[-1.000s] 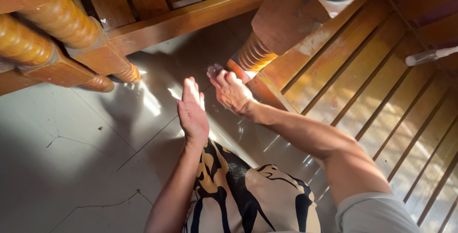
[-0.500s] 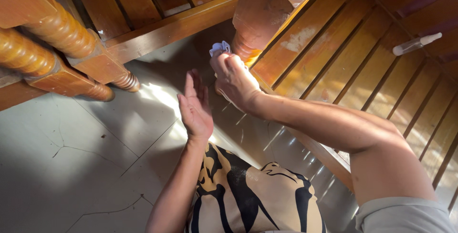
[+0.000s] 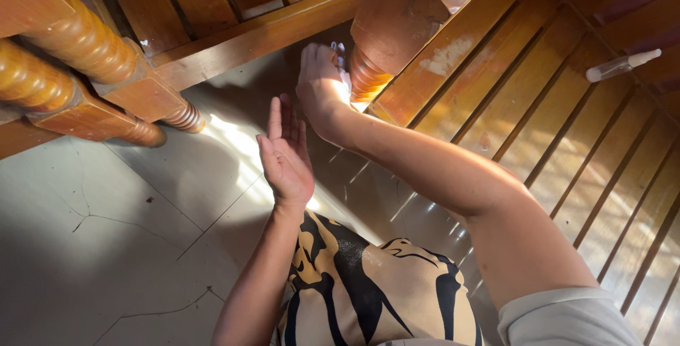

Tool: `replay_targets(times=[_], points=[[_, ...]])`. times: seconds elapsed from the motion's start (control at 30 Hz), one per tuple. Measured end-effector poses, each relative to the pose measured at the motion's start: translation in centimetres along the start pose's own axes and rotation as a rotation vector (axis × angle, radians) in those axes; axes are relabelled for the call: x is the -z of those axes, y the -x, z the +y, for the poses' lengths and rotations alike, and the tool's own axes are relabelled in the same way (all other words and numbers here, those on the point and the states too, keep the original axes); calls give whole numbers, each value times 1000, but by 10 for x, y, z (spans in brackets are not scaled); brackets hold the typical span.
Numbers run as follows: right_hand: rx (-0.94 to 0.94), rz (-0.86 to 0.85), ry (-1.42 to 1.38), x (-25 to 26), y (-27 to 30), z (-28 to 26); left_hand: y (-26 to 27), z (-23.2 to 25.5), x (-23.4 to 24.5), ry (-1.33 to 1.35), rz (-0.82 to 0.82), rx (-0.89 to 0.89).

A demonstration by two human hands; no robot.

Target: The person wipes a wooden chair with a white cloth, then sprays a cleaning solution from a small white bottle onto the chair's backrest and seat. They continue wiping the chair with the cloth, focusing on the backrest and seat areas.

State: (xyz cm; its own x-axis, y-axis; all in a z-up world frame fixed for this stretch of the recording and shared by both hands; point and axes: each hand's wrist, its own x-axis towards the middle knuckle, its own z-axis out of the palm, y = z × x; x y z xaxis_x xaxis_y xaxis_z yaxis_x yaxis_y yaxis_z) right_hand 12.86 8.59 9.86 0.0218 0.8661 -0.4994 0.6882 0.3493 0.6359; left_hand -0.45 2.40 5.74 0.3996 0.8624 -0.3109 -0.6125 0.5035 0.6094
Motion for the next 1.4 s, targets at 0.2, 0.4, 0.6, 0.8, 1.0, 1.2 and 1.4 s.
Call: replay_targets(times=[0.2,0.4,0.6,0.8,1.0,1.2,1.4], points=[[-95,-198,-49,-14,-51,-4,3,3,0,-58,-25,-10],[-167,-169,-128,-23,-60,3,9,5,0,-59,-56,-16],[-42,-207,-171,-9,-44,-2,15,6,-7,-66,-28,1],[-131,19,-101,2,7,-19,18,1,-19,20,-95,-53],[-107,233,-153,-5,57,-18,21,2,-27,-127,-99,-181],[-74,195,-68,6,47,-2,15,4,-23,-54,-79,-139],[16,-4,-307,14,15,9,7,2,-18,79,-74,-96]])
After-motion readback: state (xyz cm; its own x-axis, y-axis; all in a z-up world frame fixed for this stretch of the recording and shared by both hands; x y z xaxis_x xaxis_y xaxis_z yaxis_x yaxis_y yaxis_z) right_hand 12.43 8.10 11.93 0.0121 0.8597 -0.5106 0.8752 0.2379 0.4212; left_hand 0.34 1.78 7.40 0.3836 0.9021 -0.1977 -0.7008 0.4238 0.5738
